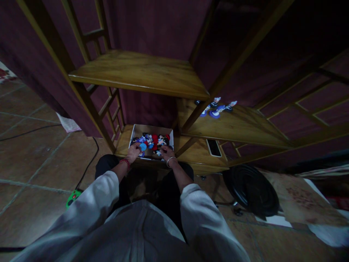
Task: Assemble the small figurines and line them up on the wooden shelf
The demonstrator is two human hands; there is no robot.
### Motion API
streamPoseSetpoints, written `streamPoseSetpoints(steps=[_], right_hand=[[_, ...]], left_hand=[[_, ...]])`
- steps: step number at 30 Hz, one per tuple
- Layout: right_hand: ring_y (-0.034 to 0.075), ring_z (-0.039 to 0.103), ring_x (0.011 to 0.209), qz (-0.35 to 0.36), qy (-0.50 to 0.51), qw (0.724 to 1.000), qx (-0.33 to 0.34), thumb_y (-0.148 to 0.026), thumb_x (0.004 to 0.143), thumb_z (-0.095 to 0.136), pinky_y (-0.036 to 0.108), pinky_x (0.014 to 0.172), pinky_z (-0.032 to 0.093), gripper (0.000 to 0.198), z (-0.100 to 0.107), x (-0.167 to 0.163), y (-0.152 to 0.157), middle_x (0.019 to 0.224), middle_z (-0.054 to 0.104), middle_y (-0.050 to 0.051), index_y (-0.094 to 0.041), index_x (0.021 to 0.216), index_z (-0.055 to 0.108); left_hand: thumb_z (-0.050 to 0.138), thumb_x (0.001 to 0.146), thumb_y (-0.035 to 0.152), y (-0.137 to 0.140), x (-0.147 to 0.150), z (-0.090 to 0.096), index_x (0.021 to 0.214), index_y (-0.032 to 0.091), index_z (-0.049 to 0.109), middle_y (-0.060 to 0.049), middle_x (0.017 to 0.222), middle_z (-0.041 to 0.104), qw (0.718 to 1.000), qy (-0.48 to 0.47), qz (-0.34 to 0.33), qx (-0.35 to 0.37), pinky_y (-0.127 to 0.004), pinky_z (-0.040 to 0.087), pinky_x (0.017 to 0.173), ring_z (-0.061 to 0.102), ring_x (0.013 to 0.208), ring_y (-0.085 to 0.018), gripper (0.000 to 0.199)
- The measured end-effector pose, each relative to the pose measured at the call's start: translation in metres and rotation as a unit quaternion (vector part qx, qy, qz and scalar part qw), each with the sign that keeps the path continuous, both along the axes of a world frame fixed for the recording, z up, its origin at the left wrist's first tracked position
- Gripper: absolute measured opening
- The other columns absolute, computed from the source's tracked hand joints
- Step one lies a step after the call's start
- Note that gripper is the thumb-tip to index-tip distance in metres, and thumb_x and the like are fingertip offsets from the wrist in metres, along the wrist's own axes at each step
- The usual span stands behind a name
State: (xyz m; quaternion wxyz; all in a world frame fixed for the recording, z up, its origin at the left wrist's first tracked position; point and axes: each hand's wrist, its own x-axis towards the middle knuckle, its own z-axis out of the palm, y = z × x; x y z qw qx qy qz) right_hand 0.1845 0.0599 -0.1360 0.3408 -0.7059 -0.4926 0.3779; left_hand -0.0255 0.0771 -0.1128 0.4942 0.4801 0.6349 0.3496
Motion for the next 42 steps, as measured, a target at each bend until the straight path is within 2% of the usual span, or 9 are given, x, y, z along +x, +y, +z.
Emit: streamPoseSetpoints(steps=[8,14,20,25,29,33,36,42], right_hand=[[0.016,0.060,0.101,0.007,-0.020,0.999,0.025,-0.016,0.067,0.059,0.033,0.095,0.044,0.030,0.006,0.003,0.000,0.104,0.065,0.002,-0.021,0.096,0.061],[0.016,0.061,0.098,-0.019,0.002,0.999,0.026,-0.015,0.067,0.056,0.031,0.091,0.047,0.034,0.009,0.000,0.000,0.101,0.066,0.003,-0.018,0.101,0.058],[0.015,0.061,0.098,-0.015,0.004,0.999,0.029,-0.013,0.069,0.052,0.029,0.090,0.047,0.032,0.008,0.001,0.001,0.105,0.065,0.009,-0.014,0.101,0.057],[0.014,0.061,0.097,-0.009,-0.027,0.999,0.031,-0.013,0.071,0.051,0.030,0.090,0.047,0.026,0.007,0.002,-0.002,0.104,0.065,0.005,-0.017,0.095,0.059],[0.014,0.061,0.092,0.014,-0.068,0.997,0.027,-0.017,0.073,0.050,0.031,0.088,0.048,0.019,0.013,0.001,-0.005,0.095,0.066,0.000,-0.022,0.086,0.063],[0.016,0.057,0.100,0.015,-0.115,0.990,0.080,-0.015,0.071,0.052,0.030,0.095,0.043,0.017,0.022,-0.002,-0.008,0.099,0.063,0.003,-0.020,0.077,0.066],[0.016,0.056,0.102,0.010,-0.130,0.985,0.113,-0.014,0.072,0.052,0.029,0.096,0.041,0.018,0.026,-0.006,-0.010,0.103,0.061,0.004,-0.019,0.078,0.068],[0.014,0.058,0.098,0.095,-0.137,0.978,0.125,-0.017,0.076,0.050,0.028,0.093,0.043,0.022,0.032,-0.023,-0.011,0.098,0.066,-0.001,-0.025,0.087,0.067]], left_hand=[[0.047,0.077,0.009,0.002,0.000,-0.004,0.103,0.014,0.058,-0.003,0.083,0.066,1.000,-0.021,-0.005,-0.004,-0.019,0.049,0.058,0.061,0.058,-0.008,0.028],[0.048,0.078,0.010,0.004,0.000,-0.006,0.101,0.016,0.058,0.000,0.075,0.066,1.000,-0.009,-0.005,-0.012,-0.018,0.049,0.058,0.061,0.058,-0.009,0.026],[0.046,0.079,0.009,-0.002,0.002,0.006,0.099,0.015,0.058,-0.001,0.077,0.065,1.000,-0.019,-0.006,-0.016,-0.017,0.050,0.057,0.060,0.057,-0.008,0.025],[0.047,0.079,0.010,-0.002,0.002,0.009,0.101,0.015,0.058,-0.001,0.075,0.065,0.999,-0.026,0.002,-0.022,-0.017,0.049,0.057,0.060,0.057,-0.008,0.025],[0.048,0.078,0.010,-0.001,0.002,0.006,0.099,0.015,0.059,-0.001,0.075,0.065,1.000,-0.019,0.002,-0.018,-0.018,0.049,0.057,0.060,0.056,-0.008,0.024],[0.048,0.078,0.010,-0.002,0.001,0.009,0.099,0.015,0.059,0.000,0.075,0.065,1.000,-0.013,-0.002,-0.004,-0.018,0.048,0.057,0.059,0.055,-0.008,0.024],[0.046,0.079,0.010,-0.004,0.001,0.014,0.101,0.015,0.058,0.000,0.073,0.065,1.000,-0.017,-0.001,-0.009,-0.018,0.047,0.056,0.059,0.055,-0.008,0.026],[0.044,0.080,0.011,-0.007,0.002,0.020,0.105,0.015,0.056,0.000,0.072,0.064,1.000,-0.023,0.002,-0.016,-0.017,0.046,0.055,0.059,0.056,-0.008,0.028]])
